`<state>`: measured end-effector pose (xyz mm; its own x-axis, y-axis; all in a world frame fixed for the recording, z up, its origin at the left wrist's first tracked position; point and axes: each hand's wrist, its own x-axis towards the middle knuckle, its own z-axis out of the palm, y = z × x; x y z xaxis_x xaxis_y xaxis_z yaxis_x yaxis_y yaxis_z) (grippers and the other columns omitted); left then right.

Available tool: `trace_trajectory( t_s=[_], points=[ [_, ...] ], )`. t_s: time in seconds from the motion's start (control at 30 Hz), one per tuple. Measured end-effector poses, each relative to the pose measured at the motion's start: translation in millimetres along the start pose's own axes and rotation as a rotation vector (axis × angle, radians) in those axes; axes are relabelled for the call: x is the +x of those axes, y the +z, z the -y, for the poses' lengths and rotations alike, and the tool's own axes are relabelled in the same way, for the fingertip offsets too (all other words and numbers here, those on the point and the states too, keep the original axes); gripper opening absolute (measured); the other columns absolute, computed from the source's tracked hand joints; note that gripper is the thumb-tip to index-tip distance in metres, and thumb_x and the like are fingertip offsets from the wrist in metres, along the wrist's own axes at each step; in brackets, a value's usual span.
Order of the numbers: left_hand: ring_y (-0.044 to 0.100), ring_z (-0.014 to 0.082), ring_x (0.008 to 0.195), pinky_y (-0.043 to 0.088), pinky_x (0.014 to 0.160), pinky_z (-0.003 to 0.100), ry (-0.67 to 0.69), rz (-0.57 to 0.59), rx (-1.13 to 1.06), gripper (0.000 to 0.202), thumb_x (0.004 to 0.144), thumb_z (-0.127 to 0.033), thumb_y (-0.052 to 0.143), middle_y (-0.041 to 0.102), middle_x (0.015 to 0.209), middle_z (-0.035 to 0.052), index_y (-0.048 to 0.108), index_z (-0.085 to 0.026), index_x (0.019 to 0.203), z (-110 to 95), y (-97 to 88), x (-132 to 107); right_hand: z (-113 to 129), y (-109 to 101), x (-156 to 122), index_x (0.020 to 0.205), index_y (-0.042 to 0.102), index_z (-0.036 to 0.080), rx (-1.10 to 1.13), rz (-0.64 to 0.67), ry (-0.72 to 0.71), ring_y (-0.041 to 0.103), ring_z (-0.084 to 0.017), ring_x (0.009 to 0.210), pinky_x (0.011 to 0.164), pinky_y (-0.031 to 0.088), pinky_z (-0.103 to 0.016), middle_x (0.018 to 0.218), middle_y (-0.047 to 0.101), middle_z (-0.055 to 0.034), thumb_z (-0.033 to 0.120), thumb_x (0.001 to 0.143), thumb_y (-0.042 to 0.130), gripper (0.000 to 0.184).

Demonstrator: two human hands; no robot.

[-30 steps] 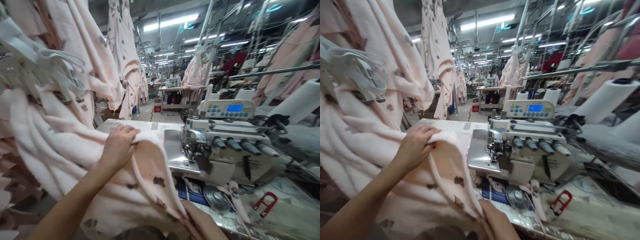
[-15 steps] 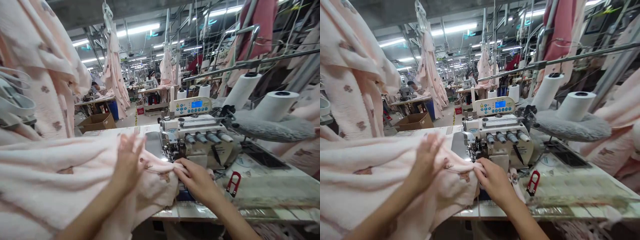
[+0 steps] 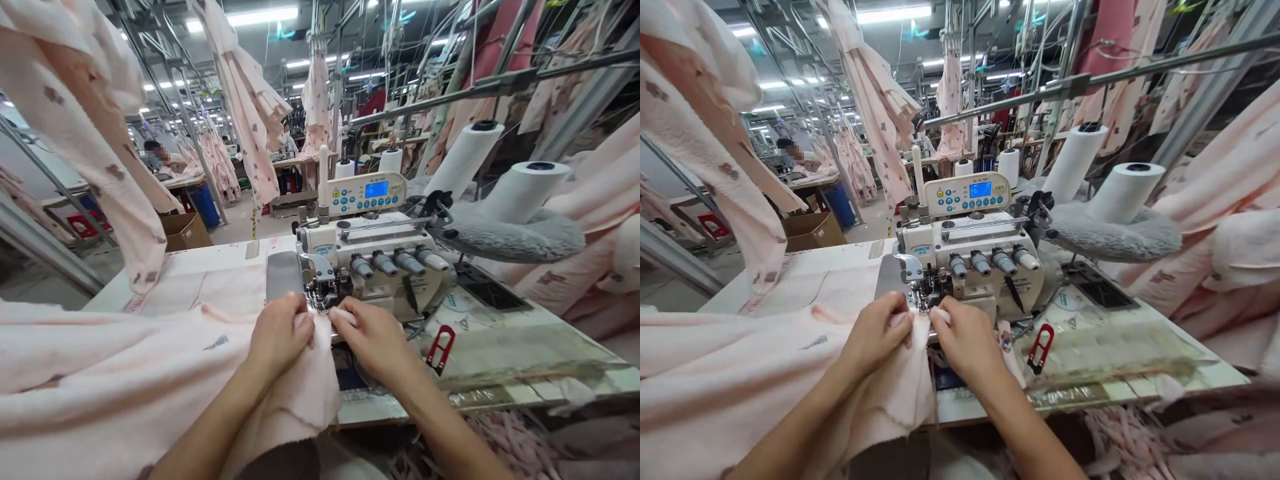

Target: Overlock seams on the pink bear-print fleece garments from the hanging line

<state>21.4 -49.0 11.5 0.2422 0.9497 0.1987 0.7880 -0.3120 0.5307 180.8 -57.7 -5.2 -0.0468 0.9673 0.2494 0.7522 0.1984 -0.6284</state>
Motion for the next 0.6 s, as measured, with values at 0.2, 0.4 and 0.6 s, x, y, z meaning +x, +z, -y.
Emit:
trace_trajectory(
  t_s=[0.2,0.4,0.6],
  points=[
    [0.047,0.0141,0.066,0.031,0.064,0.026,0.027,-0.070,0.051,0.016,0.079,-0.019,0.043,0.049,0.069,-0.0017,0.038,-0.019,0.063,0,8.7,0,-8,15,-8,0.071,0.052,0.021,0.030,-0.169,-0.109,0.056,-0.016,0.060,0.052,0.029,-0.024,0.063,0.060,0.0000,0.033,0.089,0.036,0.027],
    [0.047,0.0147,0.067,0.032,0.064,0.026,0.005,-0.062,0.109,0.017,0.081,-0.019,0.041,0.049,0.072,-0.0009,0.038,-0.019,0.064,-1,8.3,1,-11,29,-5,0.076,0.050,0.020,-0.043,-0.321,-0.191,0.060,-0.018,0.065,0.053,0.034,-0.026,0.069,0.061,-0.0010,0.030,0.094,0.032,0.028],
    [0.049,0.0167,0.070,0.032,0.065,0.028,0.016,-0.097,0.215,0.014,0.084,-0.022,0.041,0.050,0.075,-0.0002,0.041,-0.020,0.070,-1,11.6,4,-15,30,-34,0.104,0.053,0.014,-0.216,-0.692,-0.301,0.059,-0.024,0.089,0.074,0.044,-0.033,0.098,0.060,-0.0128,0.028,0.092,0.044,0.020]
  ],
)
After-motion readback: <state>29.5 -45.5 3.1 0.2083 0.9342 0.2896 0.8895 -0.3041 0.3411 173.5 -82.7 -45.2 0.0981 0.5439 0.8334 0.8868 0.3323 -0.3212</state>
